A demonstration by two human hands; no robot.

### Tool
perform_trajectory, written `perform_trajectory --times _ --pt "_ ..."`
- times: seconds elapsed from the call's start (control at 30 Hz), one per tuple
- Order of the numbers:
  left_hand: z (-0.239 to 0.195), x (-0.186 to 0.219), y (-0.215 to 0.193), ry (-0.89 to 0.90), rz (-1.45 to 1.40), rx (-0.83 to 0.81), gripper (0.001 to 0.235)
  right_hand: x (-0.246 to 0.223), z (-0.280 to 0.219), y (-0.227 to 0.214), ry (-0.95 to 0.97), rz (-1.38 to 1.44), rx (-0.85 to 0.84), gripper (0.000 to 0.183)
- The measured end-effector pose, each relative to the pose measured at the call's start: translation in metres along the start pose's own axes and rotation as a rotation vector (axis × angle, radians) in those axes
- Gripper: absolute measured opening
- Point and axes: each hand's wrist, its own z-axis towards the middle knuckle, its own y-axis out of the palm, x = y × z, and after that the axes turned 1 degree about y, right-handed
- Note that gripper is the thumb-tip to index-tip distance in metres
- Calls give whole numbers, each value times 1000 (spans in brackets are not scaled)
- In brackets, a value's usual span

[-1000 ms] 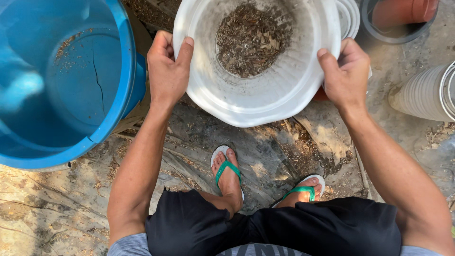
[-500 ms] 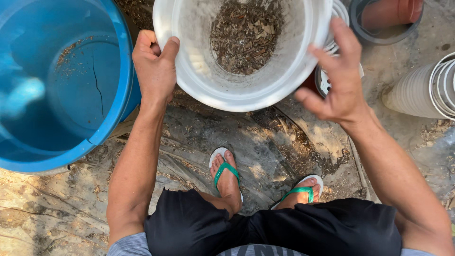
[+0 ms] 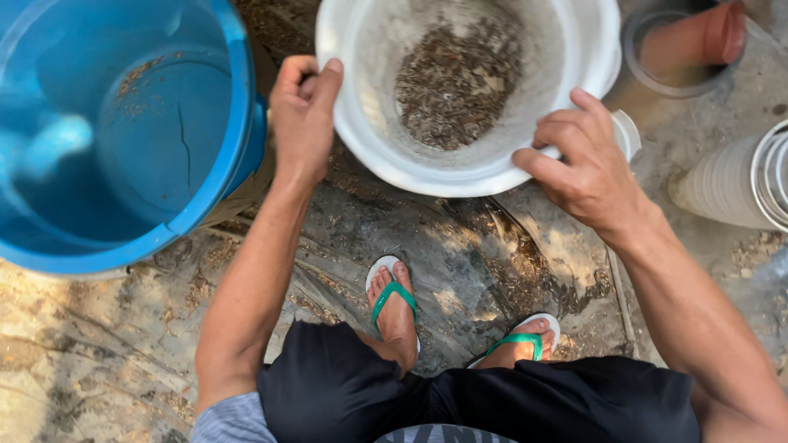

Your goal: The person sorts through a large pile of plastic planting pots and containers, picking them up, shaking out debris, and stacking them according to size and type on a tarp-covered ground.

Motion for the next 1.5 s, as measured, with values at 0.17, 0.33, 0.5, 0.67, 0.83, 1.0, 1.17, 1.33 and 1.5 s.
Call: perform_trajectory --times 0.17,0.33,0.5,0.67,0.83,1.0,1.17,1.33,1.5 --pt "-45 36 22 976 428 103 58 2 5 -9 33 -19 -43 29" --pt "-68 46 41 1061 910 -260 57 -8 27 -28 -40 -150 -35 30" --pt "-51 30 23 1039 864 -144 13 -12 52 -33 -195 -184 169 40" --pt "-38 19 -61 664 278 151 18 10 34 -30 -125 -109 217 62" --pt "22 -46 -206 480 -459 839 47 23 4 -3 286 142 132 35" --pt "8 -129 -333 165 -779 832 70 23 -11 16 420 223 73 21" --pt "1 -151 -349 -71 -853 1010 78 20 -11 20 455 323 16 21" --pt "8 -150 -370 33 -900 863 82 19 -14 22 514 365 22 20" --pt "16 -147 -383 215 -872 545 85 19 -16 25 532 364 -5 19"
